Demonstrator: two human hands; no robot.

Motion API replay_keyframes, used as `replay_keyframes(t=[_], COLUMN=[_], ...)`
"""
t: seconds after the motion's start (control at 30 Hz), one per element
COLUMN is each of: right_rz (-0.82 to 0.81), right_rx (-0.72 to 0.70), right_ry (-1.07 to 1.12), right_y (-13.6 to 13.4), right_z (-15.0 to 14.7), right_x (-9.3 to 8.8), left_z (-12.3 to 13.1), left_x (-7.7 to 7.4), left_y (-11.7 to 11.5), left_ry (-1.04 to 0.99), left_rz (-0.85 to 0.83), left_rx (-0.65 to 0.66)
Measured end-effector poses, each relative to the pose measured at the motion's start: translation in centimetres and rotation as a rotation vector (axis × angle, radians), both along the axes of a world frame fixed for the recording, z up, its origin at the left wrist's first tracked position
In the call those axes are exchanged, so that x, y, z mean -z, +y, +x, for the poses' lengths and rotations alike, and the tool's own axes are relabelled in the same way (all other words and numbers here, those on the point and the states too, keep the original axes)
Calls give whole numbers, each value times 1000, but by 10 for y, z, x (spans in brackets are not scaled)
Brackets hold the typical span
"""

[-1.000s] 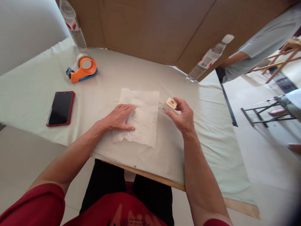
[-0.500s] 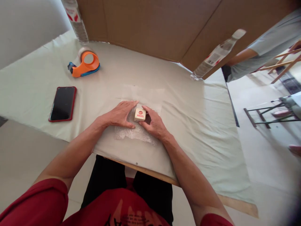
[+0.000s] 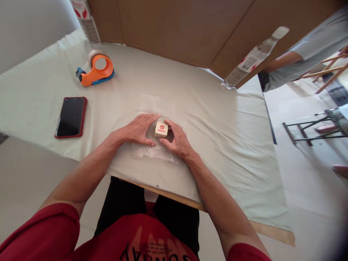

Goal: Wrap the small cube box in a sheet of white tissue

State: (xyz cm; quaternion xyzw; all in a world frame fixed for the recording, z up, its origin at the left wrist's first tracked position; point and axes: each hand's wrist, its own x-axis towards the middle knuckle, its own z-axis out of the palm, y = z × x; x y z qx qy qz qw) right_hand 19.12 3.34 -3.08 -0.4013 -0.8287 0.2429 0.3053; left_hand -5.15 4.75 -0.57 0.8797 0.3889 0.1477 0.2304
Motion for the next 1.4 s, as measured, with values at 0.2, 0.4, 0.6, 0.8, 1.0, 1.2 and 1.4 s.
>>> replay_keyframes(t=[0.2,0.4,0.6,0.8,1.0,1.2,1.4], right_rz=[-18,-72,-120,-125,-108,-100,-117], right_rx=[21,60,55,29,26,23,10], right_ry=[21,60,88,69,50,47,34], right_y=[0,-2,0,3,3,2,3], right_z=[0,-1,1,2,2,2,4], right_x=[0,-1,-2,-2,-2,-2,-2], left_z=[2,2,2,-1,2,9,12], left_x=[-5,-9,-7,-2,-6,-8,-7], left_y=[-3,-5,-4,-1,-3,-5,-5], left_ry=[-46,-96,-50,-63,-105,-169,-171], left_rz=[-14,-10,-16,-3,-1,-15,9], left_rx=[-34,-14,4,24,14,-28,-96])
